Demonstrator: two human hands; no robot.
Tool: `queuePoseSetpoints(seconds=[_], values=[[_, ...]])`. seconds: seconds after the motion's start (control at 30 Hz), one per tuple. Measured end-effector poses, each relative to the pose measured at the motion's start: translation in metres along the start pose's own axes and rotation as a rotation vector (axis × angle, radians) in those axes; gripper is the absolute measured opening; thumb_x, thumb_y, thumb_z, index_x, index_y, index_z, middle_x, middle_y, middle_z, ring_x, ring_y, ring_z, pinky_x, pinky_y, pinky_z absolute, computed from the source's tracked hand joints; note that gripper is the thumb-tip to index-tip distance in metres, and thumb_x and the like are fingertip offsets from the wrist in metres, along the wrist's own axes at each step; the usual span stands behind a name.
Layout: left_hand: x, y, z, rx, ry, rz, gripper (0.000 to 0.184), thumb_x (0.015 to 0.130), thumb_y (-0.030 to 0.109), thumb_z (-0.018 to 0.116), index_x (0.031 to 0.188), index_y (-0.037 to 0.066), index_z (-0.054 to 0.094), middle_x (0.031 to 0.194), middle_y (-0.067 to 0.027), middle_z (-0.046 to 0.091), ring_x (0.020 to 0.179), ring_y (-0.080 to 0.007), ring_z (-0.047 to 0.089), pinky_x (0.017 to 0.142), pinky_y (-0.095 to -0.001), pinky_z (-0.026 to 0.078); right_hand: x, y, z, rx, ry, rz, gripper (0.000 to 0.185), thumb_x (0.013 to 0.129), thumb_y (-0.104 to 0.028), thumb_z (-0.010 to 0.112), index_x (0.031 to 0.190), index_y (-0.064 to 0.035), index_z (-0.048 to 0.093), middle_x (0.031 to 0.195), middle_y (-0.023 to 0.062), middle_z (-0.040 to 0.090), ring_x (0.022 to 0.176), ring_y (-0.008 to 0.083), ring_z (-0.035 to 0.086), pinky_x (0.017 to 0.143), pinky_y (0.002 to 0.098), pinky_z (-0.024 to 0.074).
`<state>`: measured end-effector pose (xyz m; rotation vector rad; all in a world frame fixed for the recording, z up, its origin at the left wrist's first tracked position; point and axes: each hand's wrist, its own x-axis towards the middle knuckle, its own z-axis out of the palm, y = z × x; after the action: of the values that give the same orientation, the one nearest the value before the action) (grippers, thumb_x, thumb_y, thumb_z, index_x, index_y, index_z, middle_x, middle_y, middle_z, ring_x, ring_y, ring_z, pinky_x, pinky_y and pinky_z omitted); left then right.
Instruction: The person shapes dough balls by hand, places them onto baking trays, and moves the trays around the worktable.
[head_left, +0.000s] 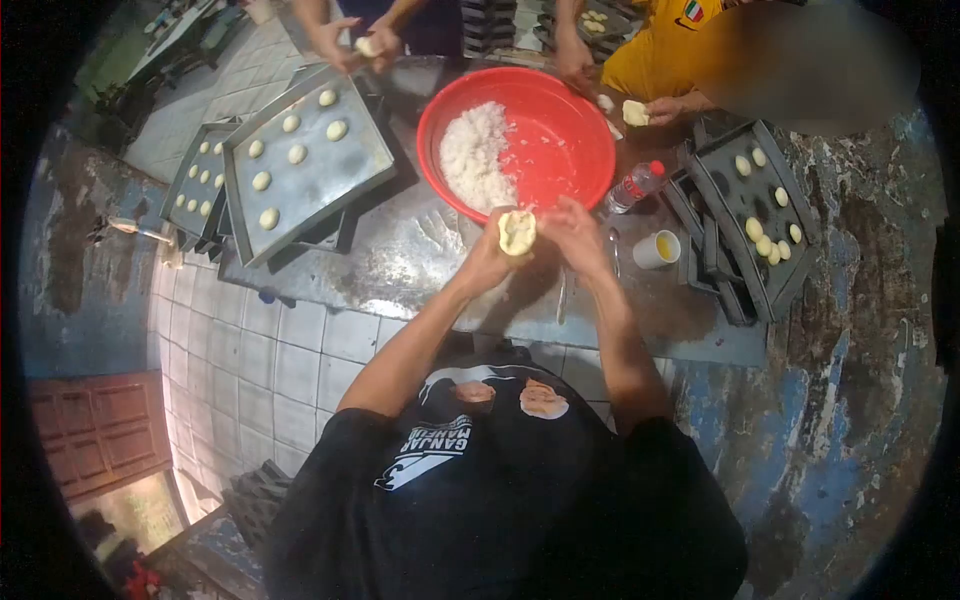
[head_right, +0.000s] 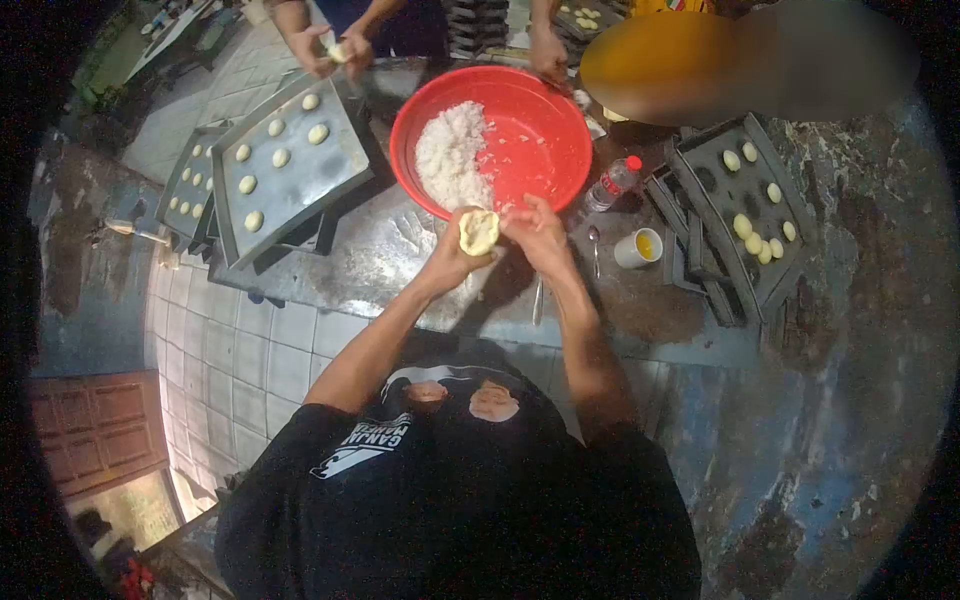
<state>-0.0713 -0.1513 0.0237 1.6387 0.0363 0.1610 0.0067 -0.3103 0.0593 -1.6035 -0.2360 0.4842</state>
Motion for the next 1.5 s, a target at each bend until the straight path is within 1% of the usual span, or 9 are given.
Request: queuePoseSetpoints(seconds=[0.17,0.3,0.43,0.7,0.9,0.97,1.1,1.27,1.5], values=[[-0.034,0.017,0.012,0.21,0.087,0.025,0.067,0.084,0.008,0.078,0.138,0.004,0.038,0.112,-0.0066,0.063,0.107,-0.0228,0.062,0.092,-0.0354,0.051,-0.077,-0.017,0.034,-1.055,-0.091,-0.706,0.054,0.092,0.0,0.059,0.144,0.0,0.044,0.107,0.0218,0.069,0.1,0.0344,0.068,0.089,0.0375,0.0536],[-0.051,0.025,0.0,-0.165,0.024,-0.248,0.052,0.092,0.021,0.075,0.134,0.006,0.048,0.113,-0.0072,0.065,0.1,-0.0186,0.064,0.087,-0.0333,0.052,-0.08,-0.011,0.021,0.02,0.065,-0.292,0.047,0.092,0.004,0.057,0.139,0.0009,0.053,0.113,0.0188,0.07,0.106,0.0306,0.068,0.095,0.0409,0.0519],[-0.061,0.038,0.003,-0.463,0.01,-0.225,0.038,0.098,0.029,0.069,0.127,0.006,0.06,0.116,-0.0082,0.067,0.102,-0.0177,0.064,0.091,-0.0325,0.051,-0.095,0.006,0.037,-0.512,0.06,-0.557,0.058,0.091,-0.004,0.065,0.145,0.0002,0.044,0.111,0.0113,0.071,0.103,0.0206,0.068,0.095,0.035,0.0514],[-0.114,0.05,-0.047,0.084,0.153,-0.102,0.059,0.099,0.031,0.067,0.148,0.005,0.049,0.151,-0.0088,0.052,0.126,-0.0198,0.057,0.104,-0.0317,0.046,-0.056,0.04,0.082,0.651,-0.438,0.208,0.03,0.092,-0.005,0.07,0.119,0.0034,0.061,0.098,0.0082,0.069,0.097,0.0137,0.065,0.085,0.0314,0.0516],[-0.146,0.035,-0.125,0.029,0.247,-0.232,0.026,0.099,0.022,0.064,0.114,0.001,0.071,0.106,-0.0045,0.073,0.098,-0.0148,0.067,0.09,-0.0288,0.052,-0.062,-0.029,0.168,-0.388,-0.648,-0.506,0.031,0.093,-0.006,0.064,0.124,-0.0012,0.066,0.112,0.0124,0.073,0.101,0.025,0.071,0.085,0.0355,0.0539],[-0.138,0.046,-0.154,-0.045,0.348,-0.569,0.04,0.105,0.034,0.055,0.131,0.004,0.064,0.125,-0.0097,0.065,0.115,-0.0185,0.059,0.101,-0.0357,0.046,-0.05,-0.026,0.2,0.212,-0.397,-0.363,0.032,0.092,-0.008,0.066,0.124,-0.0002,0.064,0.107,0.0155,0.072,0.099,0.0295,0.071,0.087,0.0398,0.0536],[-0.122,0.043,-0.185,-0.394,0.479,-0.383,0.059,0.107,0.054,0.041,0.143,0.01,0.057,0.142,-0.0113,0.055,0.132,-0.0228,0.048,0.116,-0.0414,0.032,-0.04,-0.001,0.254,-0.405,-0.217,-0.804,0.042,0.096,-0.013,0.066,0.131,0.0049,0.052,0.118,0.0206,0.064,0.112,0.0305,0.063,0.096,0.0384,0.0495],[-0.12,0.009,-0.256,-0.411,0.438,-0.311,0.063,0.105,0.056,0.044,0.151,0.014,0.05,0.158,-0.0125,0.041,0.139,-0.0244,0.043,0.116,-0.0418,0.035,-0.01,-0.001,0.344,0.694,-0.517,0.452,0.039,0.109,-0.032,0.049,0.135,-0.0032,0.052,0.127,0.0111,0.06,0.115,0.0225,0.061,0.097,0.0383,0.0511],[-0.124,-0.029,-0.37,-0.514,0.62,-0.162,0.07,0.106,0.035,0.053,0.16,0.002,0.023,0.162,-0.0176,0.032,0.139,-0.0261,0.045,0.114,-0.0363,0.038,0.142,-0.013,0.451,-0.03,-0.726,0.416,0.029,0.103,-0.017,0.055,0.12,0.0062,0.06,0.114,0.0133,0.067,0.093,0.0157,0.067,0.07,0.0284,0.0563]])
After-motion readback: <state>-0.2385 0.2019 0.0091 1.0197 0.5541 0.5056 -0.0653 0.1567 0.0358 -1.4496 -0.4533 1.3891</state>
